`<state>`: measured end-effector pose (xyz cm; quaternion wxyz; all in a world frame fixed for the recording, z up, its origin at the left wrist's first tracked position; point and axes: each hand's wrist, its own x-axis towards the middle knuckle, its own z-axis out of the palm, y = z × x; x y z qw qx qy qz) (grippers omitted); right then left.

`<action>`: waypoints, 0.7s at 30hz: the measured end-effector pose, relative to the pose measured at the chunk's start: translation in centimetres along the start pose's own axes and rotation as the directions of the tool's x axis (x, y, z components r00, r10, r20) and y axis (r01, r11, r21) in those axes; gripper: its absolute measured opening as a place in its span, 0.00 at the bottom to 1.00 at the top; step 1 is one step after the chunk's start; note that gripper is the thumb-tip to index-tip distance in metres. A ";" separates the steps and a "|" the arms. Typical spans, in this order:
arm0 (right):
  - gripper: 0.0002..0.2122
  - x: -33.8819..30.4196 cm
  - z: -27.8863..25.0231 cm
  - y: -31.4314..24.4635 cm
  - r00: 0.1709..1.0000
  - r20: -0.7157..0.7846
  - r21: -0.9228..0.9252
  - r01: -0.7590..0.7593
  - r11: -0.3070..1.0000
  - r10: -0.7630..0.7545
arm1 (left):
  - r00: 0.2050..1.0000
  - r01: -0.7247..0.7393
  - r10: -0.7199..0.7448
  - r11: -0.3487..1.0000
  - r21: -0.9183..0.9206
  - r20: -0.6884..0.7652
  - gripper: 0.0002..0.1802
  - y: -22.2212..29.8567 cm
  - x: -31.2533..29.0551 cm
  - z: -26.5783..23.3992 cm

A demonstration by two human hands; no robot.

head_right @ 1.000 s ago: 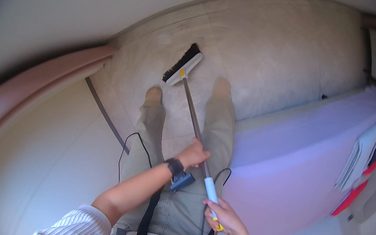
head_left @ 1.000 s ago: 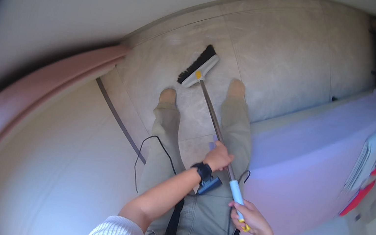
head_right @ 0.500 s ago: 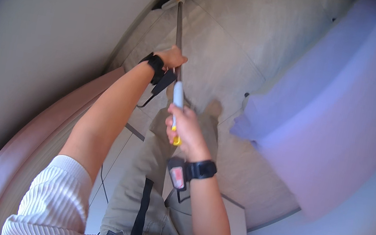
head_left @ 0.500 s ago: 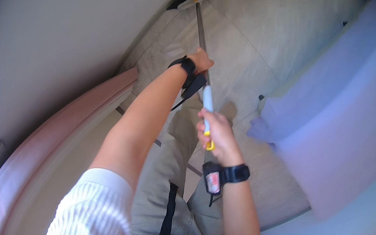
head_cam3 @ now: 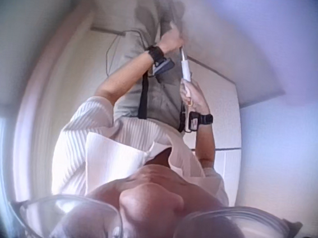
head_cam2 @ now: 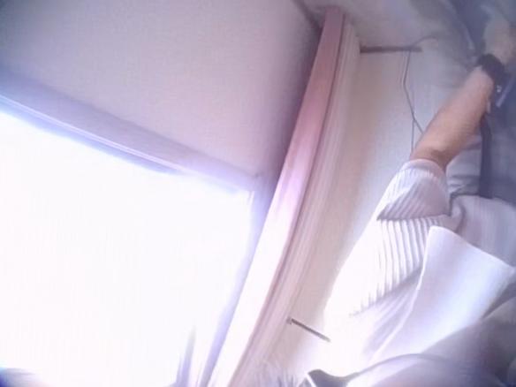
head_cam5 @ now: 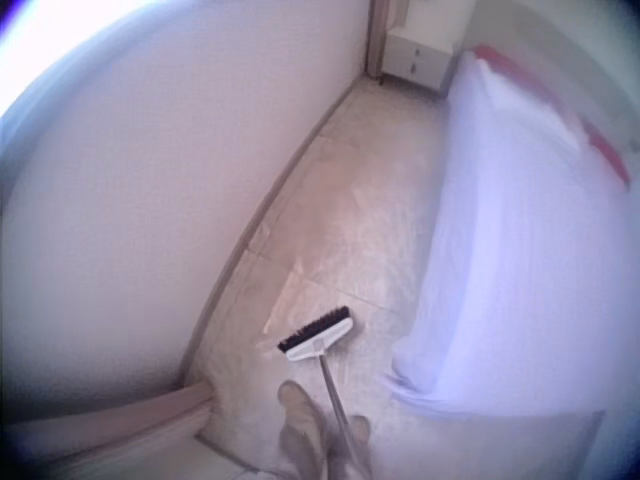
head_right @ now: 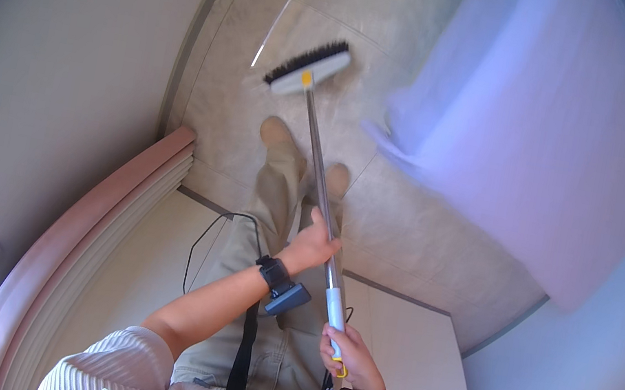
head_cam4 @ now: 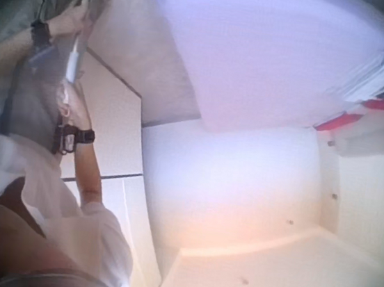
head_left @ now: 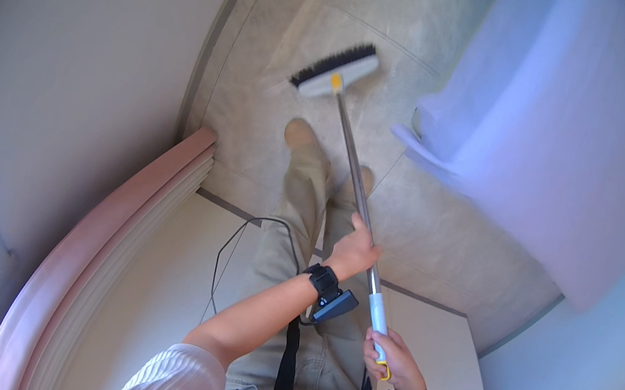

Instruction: The person sweeps the floor in a bedroom using a broom, pushing debris from under the bed and along the baseboards toward the doorway.

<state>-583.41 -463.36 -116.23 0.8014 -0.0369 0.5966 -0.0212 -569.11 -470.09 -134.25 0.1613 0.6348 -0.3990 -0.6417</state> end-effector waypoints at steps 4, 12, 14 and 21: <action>0.10 3.2 2.3 -4.9 0.951 0.070 -0.189 0.308 0.932 -0.301 | 0.963 -0.235 0.223 0.969 -0.072 -0.150 0.49 3.9 4.3 -7.3; 0.19 12.0 11.5 -16.7 0.896 -0.028 -0.145 0.436 0.888 -0.444 | 0.980 -0.173 0.192 0.746 0.643 0.041 0.22 10.9 20.6 -20.4; 0.19 12.0 10.3 -12.8 0.893 -0.045 -0.184 0.434 0.882 -0.448 | 0.941 -0.281 0.301 0.450 0.848 0.153 0.17 8.2 20.9 -17.7; 0.16 1.5 -0.6 -2.5 0.961 -0.177 -0.167 0.184 0.969 -0.213 | 0.872 0.070 -0.102 0.994 0.083 0.480 0.47 4.7 6.4 -0.7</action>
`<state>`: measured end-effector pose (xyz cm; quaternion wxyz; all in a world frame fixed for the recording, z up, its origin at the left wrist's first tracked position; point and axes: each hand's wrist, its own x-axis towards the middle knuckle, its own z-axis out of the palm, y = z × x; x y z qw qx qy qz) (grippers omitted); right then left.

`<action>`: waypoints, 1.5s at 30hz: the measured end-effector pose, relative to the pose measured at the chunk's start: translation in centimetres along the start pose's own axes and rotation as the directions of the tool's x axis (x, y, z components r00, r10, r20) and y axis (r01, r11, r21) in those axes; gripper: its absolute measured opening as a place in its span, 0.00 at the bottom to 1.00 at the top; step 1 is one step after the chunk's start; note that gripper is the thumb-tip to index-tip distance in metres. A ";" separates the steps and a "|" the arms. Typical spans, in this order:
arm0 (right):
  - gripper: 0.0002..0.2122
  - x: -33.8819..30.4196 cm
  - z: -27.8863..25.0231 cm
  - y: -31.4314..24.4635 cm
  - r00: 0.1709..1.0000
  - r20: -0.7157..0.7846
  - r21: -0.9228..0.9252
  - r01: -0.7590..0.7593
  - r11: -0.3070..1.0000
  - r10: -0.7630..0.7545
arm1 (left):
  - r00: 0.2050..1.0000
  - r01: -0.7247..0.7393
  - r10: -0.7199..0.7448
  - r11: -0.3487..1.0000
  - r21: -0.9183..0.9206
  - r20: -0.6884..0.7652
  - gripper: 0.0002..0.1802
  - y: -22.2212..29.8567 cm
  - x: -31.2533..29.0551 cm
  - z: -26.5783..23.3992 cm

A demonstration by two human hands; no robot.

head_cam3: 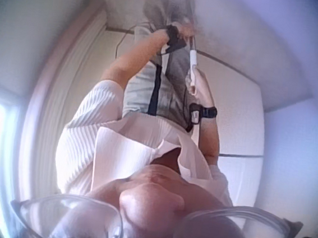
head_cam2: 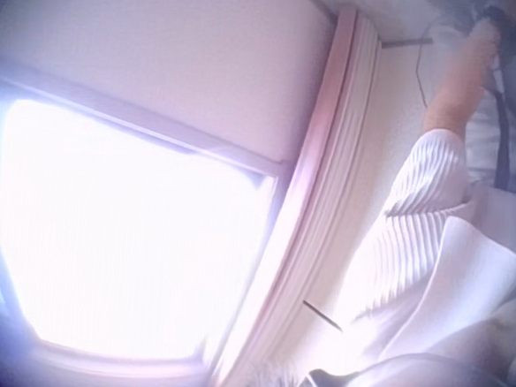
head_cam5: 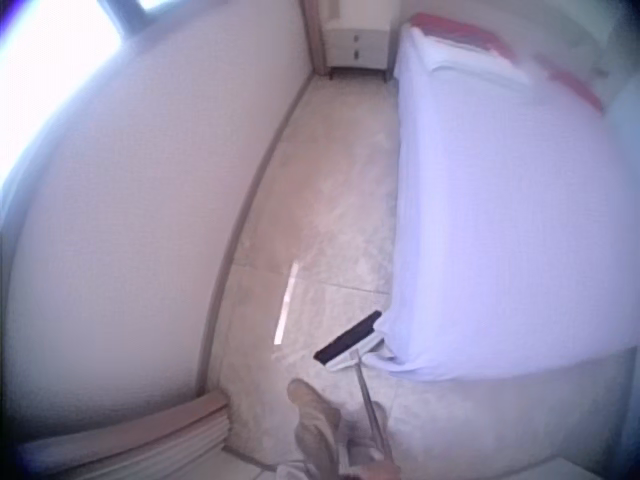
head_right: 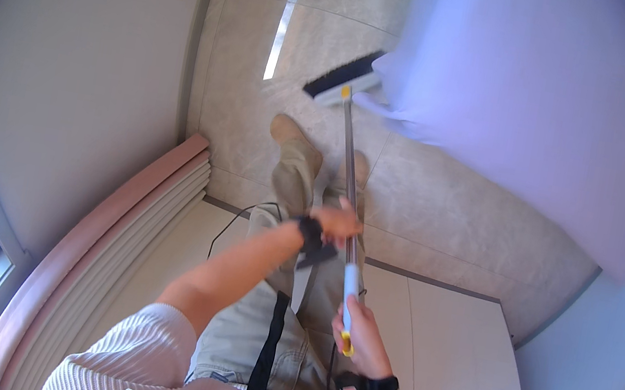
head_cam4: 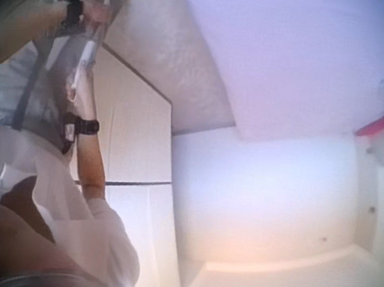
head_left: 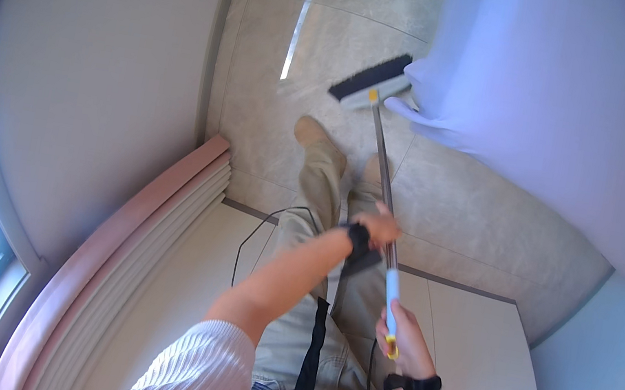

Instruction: The person sweeps the floor in a bedroom using a broom, pushing debris from under the bed and along the baseboards toward the doorway.

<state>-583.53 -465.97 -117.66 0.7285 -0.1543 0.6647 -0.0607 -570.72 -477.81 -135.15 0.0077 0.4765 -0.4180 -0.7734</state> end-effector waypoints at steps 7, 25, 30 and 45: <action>0.14 -3.6 -0.1 -2.2 0.998 0.050 -0.388 -0.012 0.921 0.034 | 0.755 -0.411 0.254 0.901 -0.135 -0.604 0.44 -2.8 -5.9 3.9; 0.21 13.4 11.2 -16.4 0.950 0.288 -0.734 0.299 0.610 -0.120 | 0.951 -0.003 -0.032 0.994 -0.111 -0.309 0.28 -6.8 -4.6 -20.2; 0.18 3.2 -4.4 -9.7 0.997 0.001 -0.560 -0.063 0.826 0.076 | 0.999 -0.050 0.050 0.996 -0.068 -0.004 0.41 1.6 -0.1 -1.1; 0.16 3.7 3.0 -14.3 0.953 0.219 -0.976 0.211 -0.059 -0.209 | 0.788 -0.398 -0.134 0.635 -0.663 -0.601 0.20 -3.0 -4.8 -0.7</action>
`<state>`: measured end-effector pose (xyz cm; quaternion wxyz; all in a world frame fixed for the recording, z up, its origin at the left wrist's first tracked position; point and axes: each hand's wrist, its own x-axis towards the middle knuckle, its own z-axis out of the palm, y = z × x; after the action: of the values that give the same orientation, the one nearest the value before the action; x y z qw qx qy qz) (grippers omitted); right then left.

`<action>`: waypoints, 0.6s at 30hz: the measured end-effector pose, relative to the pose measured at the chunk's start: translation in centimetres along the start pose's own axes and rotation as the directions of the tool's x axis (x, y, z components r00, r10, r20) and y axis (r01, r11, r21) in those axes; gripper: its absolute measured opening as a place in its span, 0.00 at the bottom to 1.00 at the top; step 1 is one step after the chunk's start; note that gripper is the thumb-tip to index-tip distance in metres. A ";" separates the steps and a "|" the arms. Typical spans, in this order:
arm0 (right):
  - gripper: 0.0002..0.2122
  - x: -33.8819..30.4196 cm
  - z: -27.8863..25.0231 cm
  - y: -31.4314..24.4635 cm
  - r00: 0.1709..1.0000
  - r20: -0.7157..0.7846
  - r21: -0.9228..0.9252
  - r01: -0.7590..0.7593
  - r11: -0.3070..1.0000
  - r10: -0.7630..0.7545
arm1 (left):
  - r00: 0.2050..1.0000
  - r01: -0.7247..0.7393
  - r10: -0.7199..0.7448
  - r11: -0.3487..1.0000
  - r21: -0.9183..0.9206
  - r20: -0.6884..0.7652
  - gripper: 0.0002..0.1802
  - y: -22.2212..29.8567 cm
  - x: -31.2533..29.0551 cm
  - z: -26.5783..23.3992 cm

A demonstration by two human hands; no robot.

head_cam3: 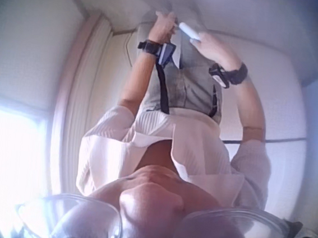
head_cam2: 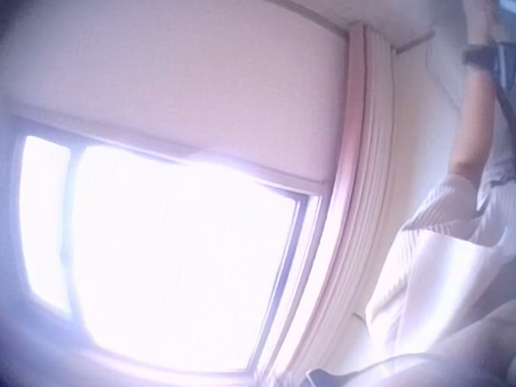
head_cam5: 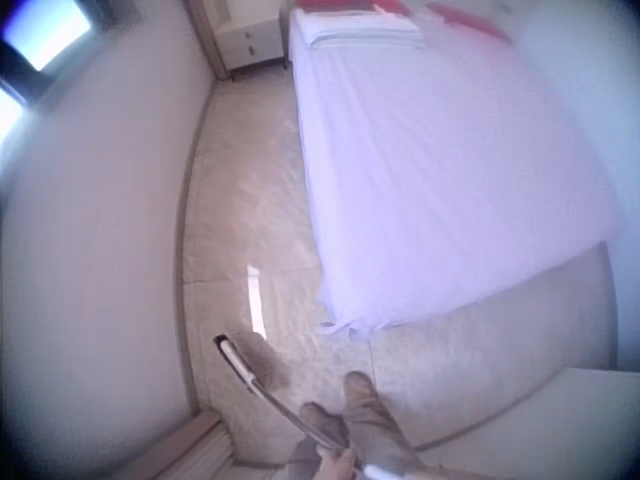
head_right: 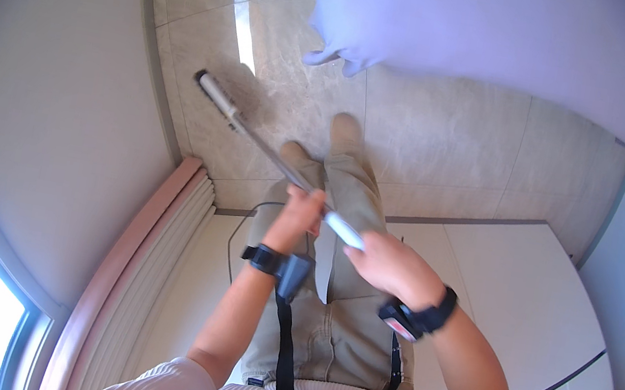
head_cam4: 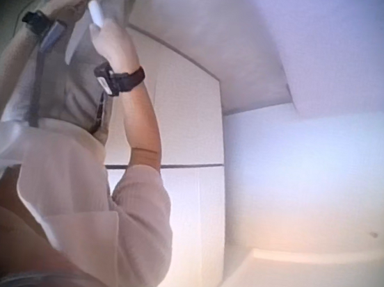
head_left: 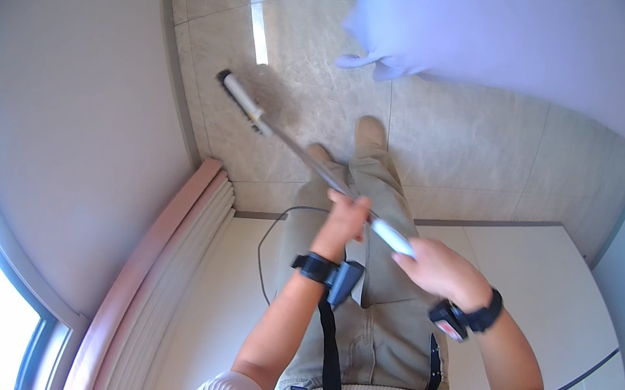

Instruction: The person sweeps the floor in a bedroom using a broom, pushing debris from under the bed and along the baseboards toward the doorway.

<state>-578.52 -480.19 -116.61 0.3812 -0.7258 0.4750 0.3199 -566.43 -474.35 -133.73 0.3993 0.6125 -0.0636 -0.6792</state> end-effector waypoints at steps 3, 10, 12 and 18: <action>0.17 5.1 -1.0 -6.2 0.980 0.196 -0.077 -0.025 0.997 0.039 | 0.993 0.087 -0.100 0.982 -0.168 -0.070 0.15 -1.0 1.6 -5.5; 0.10 16.4 6.0 -11.3 0.946 0.317 -0.316 0.176 0.932 -0.071 | 0.991 0.120 -0.073 0.857 -0.501 0.113 0.16 -12.5 8.6 -11.5; 0.13 15.2 7.6 -14.2 0.961 0.267 -0.295 0.148 0.944 -0.068 | 0.917 -0.310 0.395 0.795 0.522 -0.057 0.18 -16.1 9.5 -14.1; 0.12 15.9 2.3 -11.9 0.963 0.196 -0.337 0.242 0.910 -0.184 | 0.949 0.104 -0.228 0.877 -0.469 -0.217 0.18 -10.4 13.6 -8.8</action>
<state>-562.17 -482.21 -127.92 0.3123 -0.8025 0.2946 0.4143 -562.56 -472.24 -152.50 0.4752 0.5913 0.2033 -0.6190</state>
